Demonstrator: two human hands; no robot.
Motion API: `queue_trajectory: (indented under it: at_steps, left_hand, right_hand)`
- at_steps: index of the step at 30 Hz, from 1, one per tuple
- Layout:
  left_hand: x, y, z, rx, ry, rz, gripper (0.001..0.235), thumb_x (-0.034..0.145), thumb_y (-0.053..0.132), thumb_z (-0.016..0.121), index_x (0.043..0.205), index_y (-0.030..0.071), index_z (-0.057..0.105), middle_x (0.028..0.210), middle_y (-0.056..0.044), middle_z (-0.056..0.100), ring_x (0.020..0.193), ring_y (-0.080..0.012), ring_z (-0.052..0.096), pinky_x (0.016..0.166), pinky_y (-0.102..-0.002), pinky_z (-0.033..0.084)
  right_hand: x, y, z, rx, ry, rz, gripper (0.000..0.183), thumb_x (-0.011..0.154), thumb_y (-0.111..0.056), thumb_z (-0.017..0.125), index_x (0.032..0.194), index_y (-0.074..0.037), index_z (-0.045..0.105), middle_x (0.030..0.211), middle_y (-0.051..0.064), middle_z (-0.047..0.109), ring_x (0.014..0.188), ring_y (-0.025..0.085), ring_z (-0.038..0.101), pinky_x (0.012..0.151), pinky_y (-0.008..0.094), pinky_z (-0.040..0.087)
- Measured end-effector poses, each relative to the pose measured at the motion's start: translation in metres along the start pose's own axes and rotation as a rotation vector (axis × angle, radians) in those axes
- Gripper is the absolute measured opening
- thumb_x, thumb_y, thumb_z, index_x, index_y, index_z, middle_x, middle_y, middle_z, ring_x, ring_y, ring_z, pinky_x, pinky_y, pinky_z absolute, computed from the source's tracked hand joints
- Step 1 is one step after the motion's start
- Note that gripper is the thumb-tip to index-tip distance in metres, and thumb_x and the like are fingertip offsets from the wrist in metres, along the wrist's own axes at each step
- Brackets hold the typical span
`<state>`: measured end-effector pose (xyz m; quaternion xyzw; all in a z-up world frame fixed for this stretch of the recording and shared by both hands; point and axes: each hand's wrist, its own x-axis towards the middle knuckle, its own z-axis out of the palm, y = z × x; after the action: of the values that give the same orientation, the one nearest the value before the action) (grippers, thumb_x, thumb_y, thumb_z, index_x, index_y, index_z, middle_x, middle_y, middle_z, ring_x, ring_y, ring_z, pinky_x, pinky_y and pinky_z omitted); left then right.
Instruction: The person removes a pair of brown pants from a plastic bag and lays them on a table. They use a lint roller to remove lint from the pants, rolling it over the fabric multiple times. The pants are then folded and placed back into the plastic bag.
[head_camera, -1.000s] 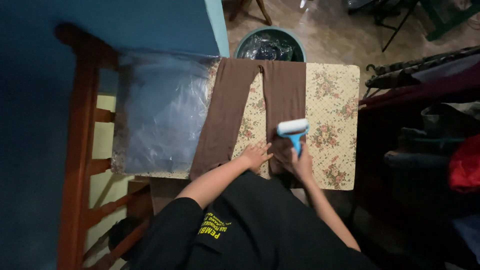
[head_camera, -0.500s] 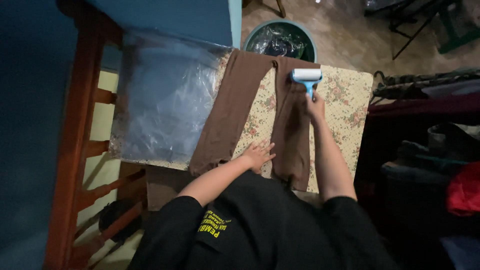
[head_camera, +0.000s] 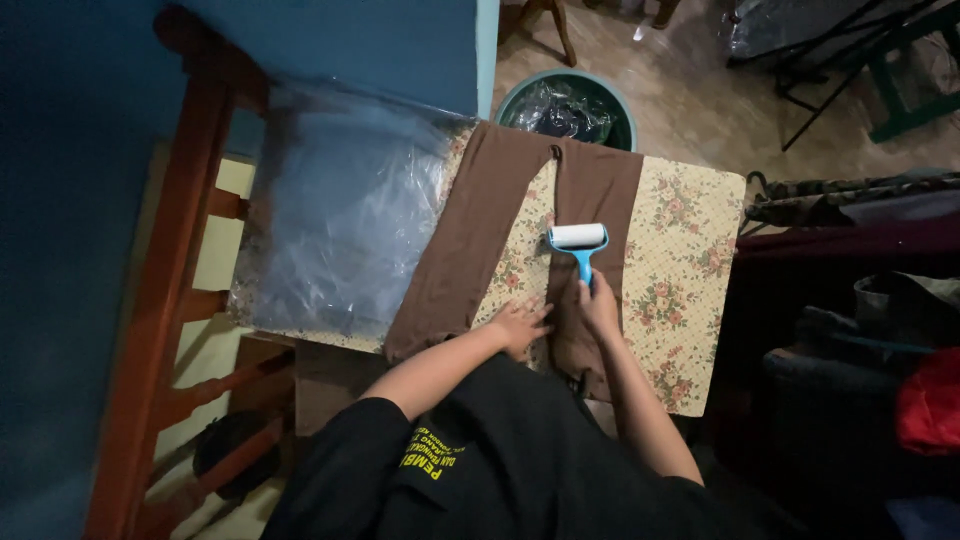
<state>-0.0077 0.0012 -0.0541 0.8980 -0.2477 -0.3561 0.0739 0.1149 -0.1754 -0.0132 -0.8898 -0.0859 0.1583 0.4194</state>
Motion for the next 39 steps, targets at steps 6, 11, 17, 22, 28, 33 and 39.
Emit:
queue_trajectory:
  at_steps: [6,11,17,22,28,33,39]
  left_hand:
    - [-0.002,-0.001,-0.011,-0.043,0.041,0.005,0.085,0.083,0.065,0.065,0.157,0.031,0.041,0.171,-0.005,0.024,0.159,-0.0377,0.01,0.116,-0.068,0.022]
    - [-0.014,-0.018,-0.006,-0.105,0.42,-0.286,0.05,0.089,0.019,0.066,0.137,0.004,0.062,0.146,-0.029,0.053,0.12,-0.0332,0.067,0.085,-0.048,0.06]
    - [-0.13,-0.065,-0.033,-0.379,0.352,-0.622,0.08,0.09,0.029,0.076,0.157,0.006,0.039,0.163,-0.028,0.029,0.153,-0.0461,0.02,0.115,-0.061,0.033]
    - [-0.149,-0.065,-0.016,-0.366,0.234,-0.586,0.109,0.083,0.043,0.083,0.164,0.007,0.019,0.17,-0.027,0.003,0.157,-0.0476,-0.002,0.125,-0.063,0.01]
    - [-0.143,-0.058,-0.016,-0.316,0.143,-0.633,0.121,0.081,0.061,0.079,0.167,0.011,0.009,0.17,-0.024,-0.016,0.155,-0.0478,-0.016,0.126,-0.063,-0.003]
    - [-0.142,-0.058,-0.018,-0.383,0.123,-0.619,0.122,0.083,0.056,0.081,0.167,0.013,0.004,0.169,-0.024,-0.018,0.155,-0.0464,-0.018,0.126,-0.063,-0.006]
    - [-0.146,-0.049,-0.019,-0.269,0.085,-0.533,0.117,0.083,0.059,0.076,0.167,0.019,0.005,0.17,-0.022,-0.017,0.155,-0.0485,-0.015,0.125,-0.066,-0.002]
  right_hand:
    - [0.1,0.033,0.008,-0.072,0.052,-0.08,0.037,0.104,-0.022,0.061,0.135,-0.002,0.064,0.119,0.029,0.069,0.116,0.049,0.063,0.096,0.056,0.052]
    - [0.156,-0.011,-0.007,-0.137,-0.063,0.045,0.042,0.098,-0.032,0.072,0.123,0.002,0.07,0.106,0.028,0.072,0.107,0.049,0.067,0.087,0.059,0.053]
    - [0.127,-0.01,0.054,-0.089,-0.078,0.045,0.048,0.094,-0.035,0.077,0.123,0.001,0.064,0.105,0.031,0.07,0.106,0.051,0.067,0.084,0.06,0.054]
    - [-0.005,-0.122,0.101,0.053,-0.515,0.235,0.056,0.095,-0.036,0.071,0.14,-0.009,0.05,0.117,0.023,0.071,0.106,0.039,0.072,0.081,0.053,0.061]
    - [0.004,-0.133,0.127,0.06,-0.514,0.123,0.054,0.092,-0.039,0.076,0.127,0.0,0.06,0.109,0.028,0.07,0.106,0.045,0.07,0.084,0.056,0.058]
    - [0.159,-0.029,0.166,0.204,-0.333,0.228,0.052,0.095,-0.047,0.08,0.12,-0.005,0.062,0.087,0.011,0.062,0.076,0.026,0.067,0.061,0.039,0.056]
    - [0.171,-0.093,0.12,0.35,-0.155,0.279,0.056,0.099,-0.031,0.076,0.134,0.008,0.056,0.112,0.036,0.063,0.086,0.052,0.072,0.057,0.06,0.063]
